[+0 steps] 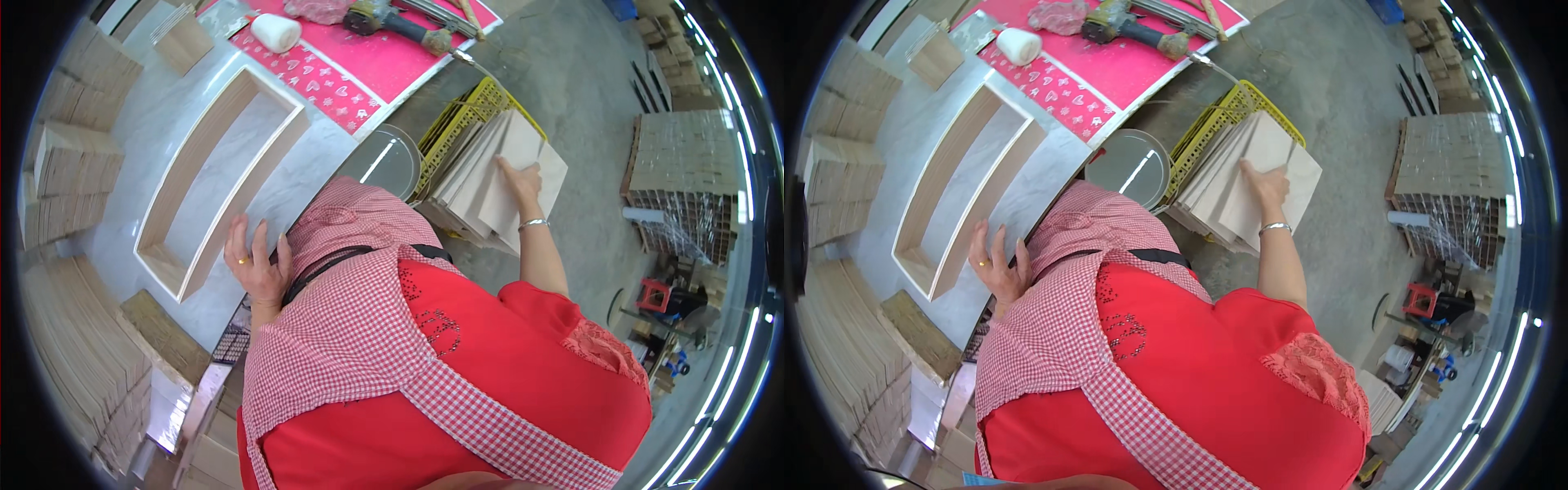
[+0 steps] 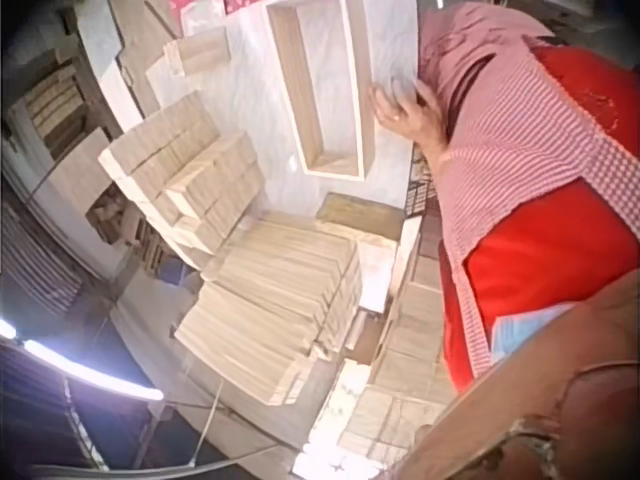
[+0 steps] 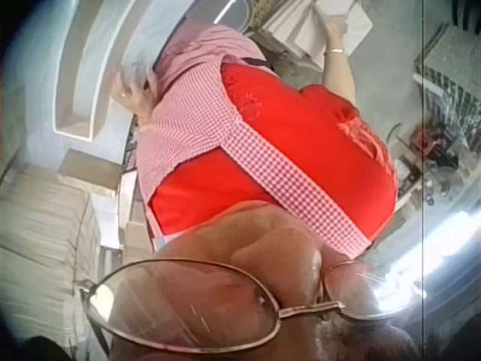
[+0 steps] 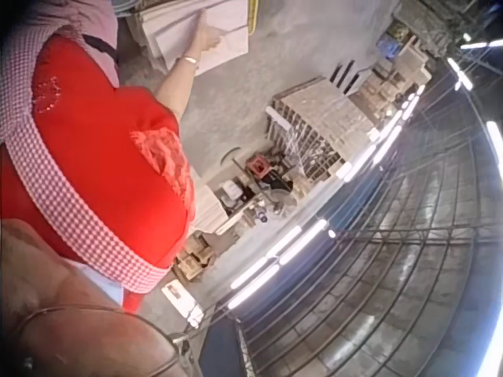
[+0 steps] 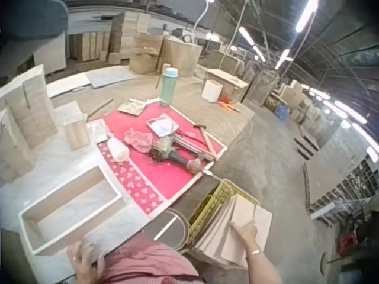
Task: Assembling the components of a small wooden box using wood glue and a pneumatic nail gun.
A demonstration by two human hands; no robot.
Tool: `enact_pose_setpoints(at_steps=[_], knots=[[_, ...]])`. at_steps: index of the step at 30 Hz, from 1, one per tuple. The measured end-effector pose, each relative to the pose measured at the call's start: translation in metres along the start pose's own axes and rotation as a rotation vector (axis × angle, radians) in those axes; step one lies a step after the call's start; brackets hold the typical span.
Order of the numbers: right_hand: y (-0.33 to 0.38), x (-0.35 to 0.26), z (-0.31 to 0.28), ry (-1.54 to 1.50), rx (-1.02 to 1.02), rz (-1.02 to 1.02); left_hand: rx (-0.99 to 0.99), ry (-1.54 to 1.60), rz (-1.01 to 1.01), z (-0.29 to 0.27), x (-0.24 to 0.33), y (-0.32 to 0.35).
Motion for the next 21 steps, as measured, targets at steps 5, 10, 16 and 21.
enact_pose_setpoints(at_steps=[5,10,16,21], knots=[[-0.010,-0.027,-0.009,0.070,0.255,-0.265,0.053,0.033,-0.102,-0.009,-0.007,0.004],[0.009,-0.137,-0.065,-0.431,-0.164,-0.539,0.138,-0.033,-0.297,-0.056,-0.010,0.023],[0.238,-0.285,-0.080,-0.253,-0.542,-1.682,0.245,-0.297,-0.615,-0.120,-0.021,0.059],[0.414,-0.297,-0.064,0.052,-0.759,-2.121,0.217,-0.395,-0.748,-0.145,-0.038,0.070]])
Point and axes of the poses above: each hand's wrist, its own y-axis away from the middle knuckle, its own z-axis out of the palm, x = y × z, the point moved 6 cm from there along -y, towards the middle knuckle, and after that the axes turned 13 degrees about z, right-handed, at the moved point
